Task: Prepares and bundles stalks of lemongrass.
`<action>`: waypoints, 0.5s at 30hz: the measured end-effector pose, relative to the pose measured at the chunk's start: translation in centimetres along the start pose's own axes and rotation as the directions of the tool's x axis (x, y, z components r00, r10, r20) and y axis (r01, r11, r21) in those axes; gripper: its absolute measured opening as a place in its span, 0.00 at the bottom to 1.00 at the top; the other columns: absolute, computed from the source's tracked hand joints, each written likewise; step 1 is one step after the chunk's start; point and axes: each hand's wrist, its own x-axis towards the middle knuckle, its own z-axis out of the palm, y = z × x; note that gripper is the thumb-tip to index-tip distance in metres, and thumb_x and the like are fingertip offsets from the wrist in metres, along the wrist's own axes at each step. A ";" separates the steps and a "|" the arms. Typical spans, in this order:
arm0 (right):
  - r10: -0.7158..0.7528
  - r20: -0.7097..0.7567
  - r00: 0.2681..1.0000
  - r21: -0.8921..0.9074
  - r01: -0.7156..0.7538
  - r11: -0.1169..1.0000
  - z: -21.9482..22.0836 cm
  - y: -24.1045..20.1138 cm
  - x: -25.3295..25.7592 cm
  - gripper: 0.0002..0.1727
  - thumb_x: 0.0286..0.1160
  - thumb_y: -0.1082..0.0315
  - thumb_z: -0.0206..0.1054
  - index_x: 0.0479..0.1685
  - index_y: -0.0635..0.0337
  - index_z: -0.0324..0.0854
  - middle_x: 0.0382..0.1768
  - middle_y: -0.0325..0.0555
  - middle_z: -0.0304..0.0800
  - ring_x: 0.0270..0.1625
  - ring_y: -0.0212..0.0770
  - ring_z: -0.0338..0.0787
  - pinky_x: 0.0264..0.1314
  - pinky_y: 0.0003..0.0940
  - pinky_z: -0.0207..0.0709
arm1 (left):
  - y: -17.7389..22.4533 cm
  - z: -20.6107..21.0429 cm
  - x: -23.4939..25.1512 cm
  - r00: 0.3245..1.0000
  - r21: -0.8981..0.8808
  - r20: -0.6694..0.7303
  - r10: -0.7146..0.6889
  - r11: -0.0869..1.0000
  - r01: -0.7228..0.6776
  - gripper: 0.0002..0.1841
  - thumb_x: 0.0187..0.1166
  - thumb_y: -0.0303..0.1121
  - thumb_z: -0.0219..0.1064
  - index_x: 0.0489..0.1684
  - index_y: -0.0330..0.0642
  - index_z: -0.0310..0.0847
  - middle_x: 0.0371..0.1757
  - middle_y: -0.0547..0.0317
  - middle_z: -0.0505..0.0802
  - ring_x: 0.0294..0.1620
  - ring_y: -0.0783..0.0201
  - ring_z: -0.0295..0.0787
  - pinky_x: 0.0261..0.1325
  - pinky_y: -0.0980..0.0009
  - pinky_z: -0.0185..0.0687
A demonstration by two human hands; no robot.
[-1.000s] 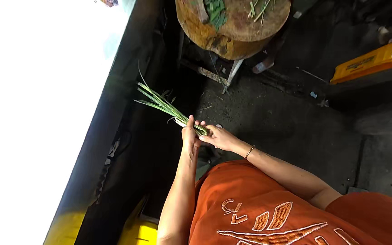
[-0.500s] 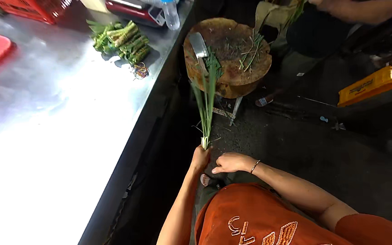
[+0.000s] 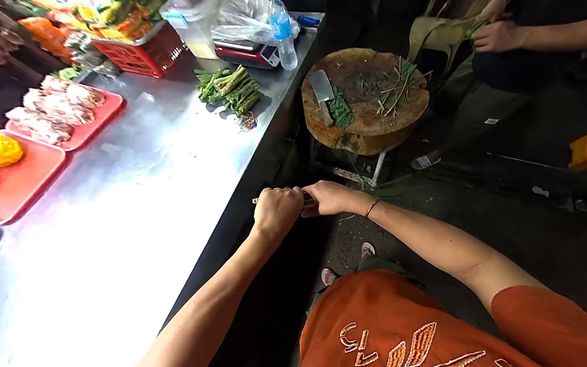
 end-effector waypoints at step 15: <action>-0.117 0.262 0.958 -0.067 0.139 0.988 -4.9 -2.4 -0.1 0.36 0.61 0.68 0.85 0.71 0.65 0.74 0.50 0.61 0.89 0.44 0.55 0.91 0.47 0.54 0.84 | -2.1 -0.2 -1.6 0.999 -0.141 0.027 0.033 0.990 -0.029 0.12 0.87 0.38 0.63 0.49 0.36 0.83 0.36 0.43 0.92 0.42 0.41 0.94 0.39 0.47 0.84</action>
